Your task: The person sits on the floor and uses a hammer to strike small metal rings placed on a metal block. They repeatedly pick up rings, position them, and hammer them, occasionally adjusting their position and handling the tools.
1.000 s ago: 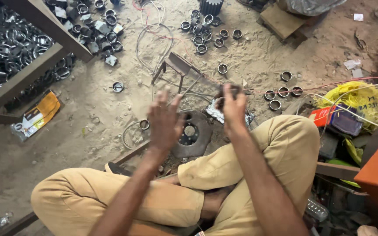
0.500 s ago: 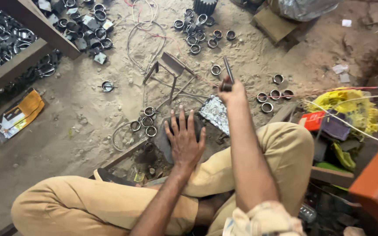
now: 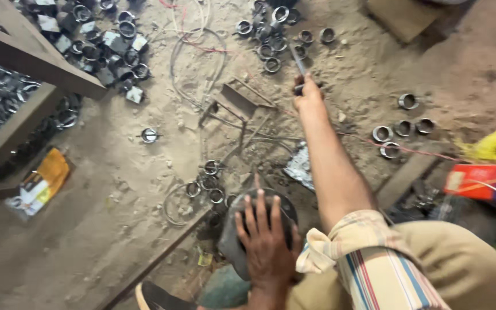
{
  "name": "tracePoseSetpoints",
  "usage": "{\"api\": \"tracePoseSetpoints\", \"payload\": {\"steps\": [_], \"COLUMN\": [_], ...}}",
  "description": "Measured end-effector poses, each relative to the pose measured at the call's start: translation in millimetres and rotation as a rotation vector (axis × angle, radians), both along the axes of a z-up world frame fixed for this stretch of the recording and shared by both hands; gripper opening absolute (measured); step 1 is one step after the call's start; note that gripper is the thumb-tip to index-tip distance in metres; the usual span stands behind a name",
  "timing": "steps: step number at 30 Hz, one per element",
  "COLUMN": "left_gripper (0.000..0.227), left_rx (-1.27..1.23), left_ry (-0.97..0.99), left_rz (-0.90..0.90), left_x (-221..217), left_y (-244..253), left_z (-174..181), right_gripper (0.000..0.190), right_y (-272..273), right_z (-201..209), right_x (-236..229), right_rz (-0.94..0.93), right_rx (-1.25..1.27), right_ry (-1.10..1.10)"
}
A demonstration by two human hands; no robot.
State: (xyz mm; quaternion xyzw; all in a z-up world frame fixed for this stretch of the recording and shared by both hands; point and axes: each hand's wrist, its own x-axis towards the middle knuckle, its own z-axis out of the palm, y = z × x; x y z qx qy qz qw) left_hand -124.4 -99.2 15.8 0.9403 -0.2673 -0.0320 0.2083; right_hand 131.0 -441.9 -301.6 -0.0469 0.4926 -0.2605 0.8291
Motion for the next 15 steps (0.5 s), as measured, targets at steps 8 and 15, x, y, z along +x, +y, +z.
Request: {"api": "tracePoseSetpoints", "payload": {"steps": [8,15], "left_gripper": [0.067,0.057], "left_rx": [-0.015,0.006], "left_ry": [-0.012,-0.119], "left_rz": [-0.035,-0.014], "left_x": [-6,-14], "left_y": [5,12], "left_z": [-21,-45], "right_gripper": [0.009,0.006], "right_y": [0,6], "right_z": [-49,-62], "right_x": [50,71], "right_rz": [0.204,0.280], "right_rx": [-0.133,-0.198], "right_ry": [0.040,0.055]}}
